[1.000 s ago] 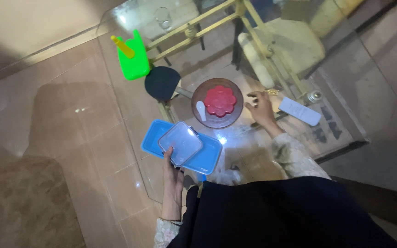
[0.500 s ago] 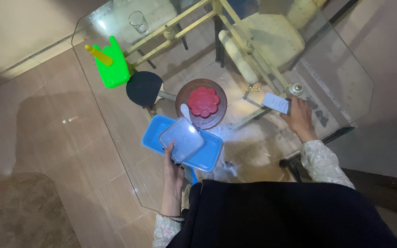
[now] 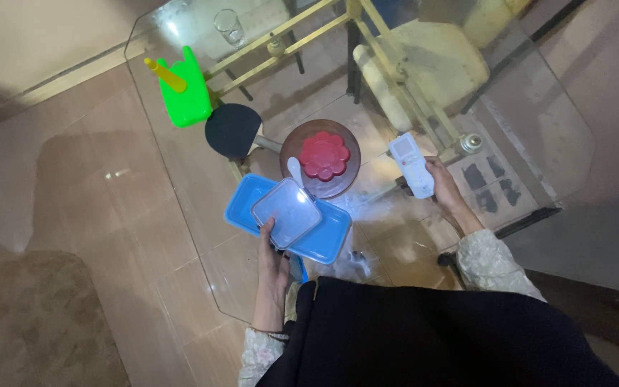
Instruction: The person is organizing various household items from a glass table into a white plastic basket and disposing of waste.
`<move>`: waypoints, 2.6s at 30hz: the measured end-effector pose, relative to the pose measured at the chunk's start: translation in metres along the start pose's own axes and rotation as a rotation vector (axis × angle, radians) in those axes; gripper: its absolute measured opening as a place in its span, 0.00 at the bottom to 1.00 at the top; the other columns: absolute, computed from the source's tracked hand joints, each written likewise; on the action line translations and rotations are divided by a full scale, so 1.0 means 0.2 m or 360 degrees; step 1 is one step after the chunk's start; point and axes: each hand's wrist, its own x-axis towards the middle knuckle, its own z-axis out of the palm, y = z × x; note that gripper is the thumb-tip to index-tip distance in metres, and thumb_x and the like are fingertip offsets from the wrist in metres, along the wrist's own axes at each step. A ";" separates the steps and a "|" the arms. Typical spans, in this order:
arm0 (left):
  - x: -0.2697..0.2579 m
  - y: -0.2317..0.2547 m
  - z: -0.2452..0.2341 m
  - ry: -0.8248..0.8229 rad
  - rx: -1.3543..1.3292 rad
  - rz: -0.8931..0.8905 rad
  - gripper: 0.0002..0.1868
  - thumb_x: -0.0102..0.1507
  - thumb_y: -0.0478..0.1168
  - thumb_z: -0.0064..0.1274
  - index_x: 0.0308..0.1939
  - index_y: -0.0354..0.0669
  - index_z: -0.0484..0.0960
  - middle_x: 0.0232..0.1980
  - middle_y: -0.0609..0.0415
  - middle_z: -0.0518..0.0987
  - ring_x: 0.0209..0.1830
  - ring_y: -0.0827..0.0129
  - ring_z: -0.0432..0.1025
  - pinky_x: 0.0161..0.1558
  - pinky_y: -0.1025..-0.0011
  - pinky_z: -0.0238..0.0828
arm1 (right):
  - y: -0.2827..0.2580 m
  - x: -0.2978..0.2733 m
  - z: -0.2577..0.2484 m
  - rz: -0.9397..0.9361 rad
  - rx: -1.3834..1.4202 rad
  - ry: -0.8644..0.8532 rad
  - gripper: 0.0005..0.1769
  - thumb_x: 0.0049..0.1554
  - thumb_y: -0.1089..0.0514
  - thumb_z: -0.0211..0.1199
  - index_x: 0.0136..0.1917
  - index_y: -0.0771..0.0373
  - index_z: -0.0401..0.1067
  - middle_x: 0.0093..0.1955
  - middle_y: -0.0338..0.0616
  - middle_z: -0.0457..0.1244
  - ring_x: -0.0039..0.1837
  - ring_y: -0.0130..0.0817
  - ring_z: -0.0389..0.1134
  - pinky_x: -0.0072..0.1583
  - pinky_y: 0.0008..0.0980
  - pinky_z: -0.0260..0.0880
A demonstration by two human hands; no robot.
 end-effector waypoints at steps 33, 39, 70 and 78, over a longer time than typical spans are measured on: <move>-0.04 0.12 -0.38 0.0240 -0.0235 0.0125 0.45 0.55 0.58 0.62 0.71 0.44 0.66 0.67 0.50 0.73 0.65 0.61 0.69 0.63 0.63 0.65 | -0.14 0.36 0.85 -0.0840 -0.1590 -0.0041 0.14 0.60 0.55 0.64 0.56 0.63 0.76 0.55 0.58 0.66 0.58 0.56 0.68 0.59 0.49 0.66; -0.07 0.18 -0.38 0.0188 -0.0198 0.0109 0.46 0.54 0.59 0.62 0.72 0.43 0.69 0.67 0.51 0.73 0.58 0.64 0.69 0.55 0.66 0.63 | -0.23 0.27 0.92 -0.0833 -0.1660 -0.0056 0.20 0.57 0.53 0.68 0.59 0.62 0.72 0.58 0.58 0.64 0.61 0.55 0.66 0.61 0.49 0.66; 0.05 0.28 -0.56 0.0201 -0.0212 0.0099 0.49 0.53 0.59 0.63 0.73 0.41 0.65 0.71 0.47 0.69 0.70 0.59 0.64 0.69 0.63 0.59 | -0.01 0.36 0.90 -0.0739 -0.1257 0.0000 0.17 0.61 0.57 0.63 0.62 0.64 0.68 0.54 0.55 0.66 0.58 0.48 0.68 0.59 0.42 0.66; 0.03 0.32 -0.56 0.0220 -0.0150 0.0084 0.50 0.52 0.61 0.62 0.73 0.43 0.67 0.71 0.46 0.69 0.70 0.57 0.63 0.68 0.61 0.58 | -0.16 0.15 1.04 -0.1132 -0.1719 0.0349 0.18 0.54 0.58 0.69 0.58 0.59 0.72 0.58 0.58 0.61 0.64 0.59 0.58 0.61 0.55 0.57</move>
